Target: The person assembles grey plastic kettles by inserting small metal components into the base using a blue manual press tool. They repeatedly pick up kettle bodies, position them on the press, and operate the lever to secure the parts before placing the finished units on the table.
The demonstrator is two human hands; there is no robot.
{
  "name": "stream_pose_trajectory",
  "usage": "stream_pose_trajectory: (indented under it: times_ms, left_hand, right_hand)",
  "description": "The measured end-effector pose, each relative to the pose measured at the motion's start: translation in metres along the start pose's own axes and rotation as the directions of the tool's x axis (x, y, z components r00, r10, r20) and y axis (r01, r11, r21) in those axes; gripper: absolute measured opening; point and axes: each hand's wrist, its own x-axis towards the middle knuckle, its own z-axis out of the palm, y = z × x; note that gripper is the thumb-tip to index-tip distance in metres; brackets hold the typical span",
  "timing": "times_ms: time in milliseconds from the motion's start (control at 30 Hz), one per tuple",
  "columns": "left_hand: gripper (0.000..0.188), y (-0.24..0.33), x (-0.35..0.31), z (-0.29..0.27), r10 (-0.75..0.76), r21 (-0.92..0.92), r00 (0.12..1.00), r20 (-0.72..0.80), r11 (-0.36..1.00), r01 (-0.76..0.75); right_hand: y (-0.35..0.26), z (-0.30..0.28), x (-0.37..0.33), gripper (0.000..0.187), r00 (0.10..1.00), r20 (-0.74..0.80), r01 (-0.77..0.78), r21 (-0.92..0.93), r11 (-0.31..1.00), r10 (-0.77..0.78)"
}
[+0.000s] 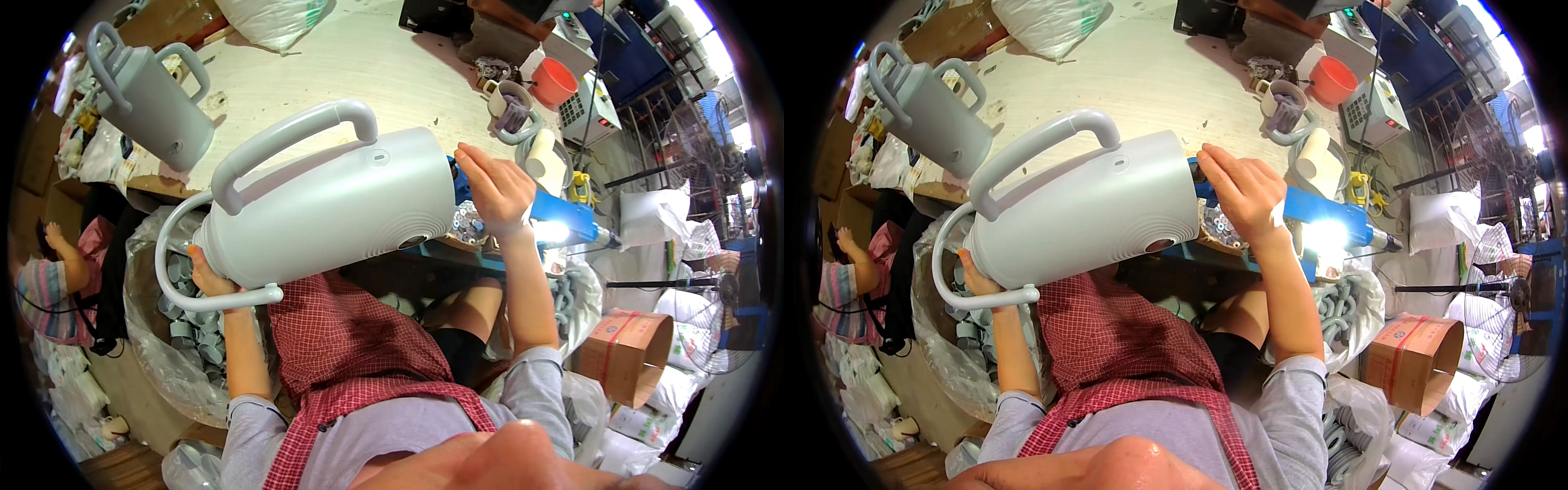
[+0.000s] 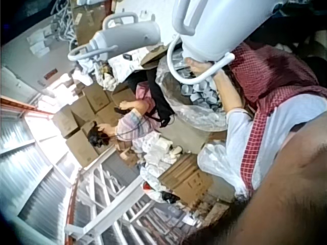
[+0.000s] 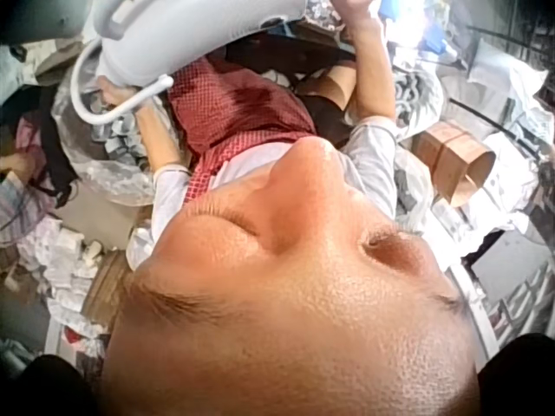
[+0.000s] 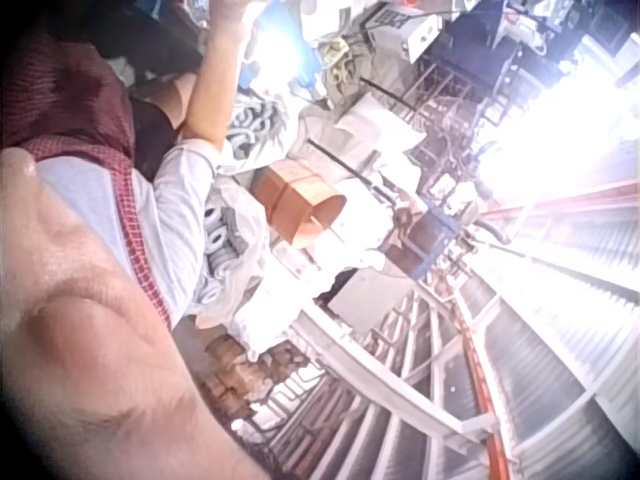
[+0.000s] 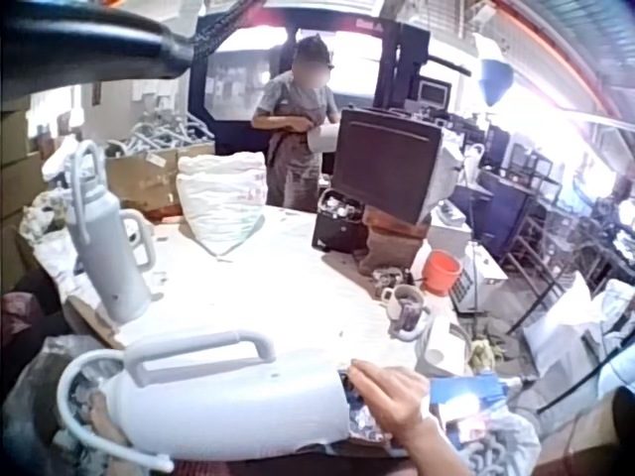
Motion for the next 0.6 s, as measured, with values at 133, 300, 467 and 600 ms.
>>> stream_pose_trajectory:
  times_ms: [133, 300, 467, 600]
  left_hand:
    - [0.058, 0.004, -0.003, 0.016, 0.017, -0.006, 1.0, 0.001, 1.0, -0.017]
    - [0.058, -0.004, 0.006, 0.03, 0.024, -0.016, 0.999, 0.049, 1.0, -0.023]
    - [0.056, -0.011, 0.005, 0.069, 0.08, -0.119, 0.987, 0.14, 0.991, -0.064]
    - [0.056, -0.024, 0.01, 0.085, 0.108, -0.118, 0.97, 0.219, 0.989, -0.084]
  right_hand:
    - [0.005, -0.008, -0.006, 0.034, 0.998, 0.048, 0.034, -0.009, 0.999, -0.033]
    - [-0.005, -0.017, -0.028, 0.038, 0.899, -0.004, -0.413, 0.328, 0.85, 0.438]
    - [-0.022, -0.041, -0.036, 0.042, 0.683, 0.206, -0.716, 0.38, 0.586, 0.701]
    - [-0.015, -0.041, -0.052, 0.042, 0.63, 0.202, -0.754, 0.39, 0.529, 0.75]
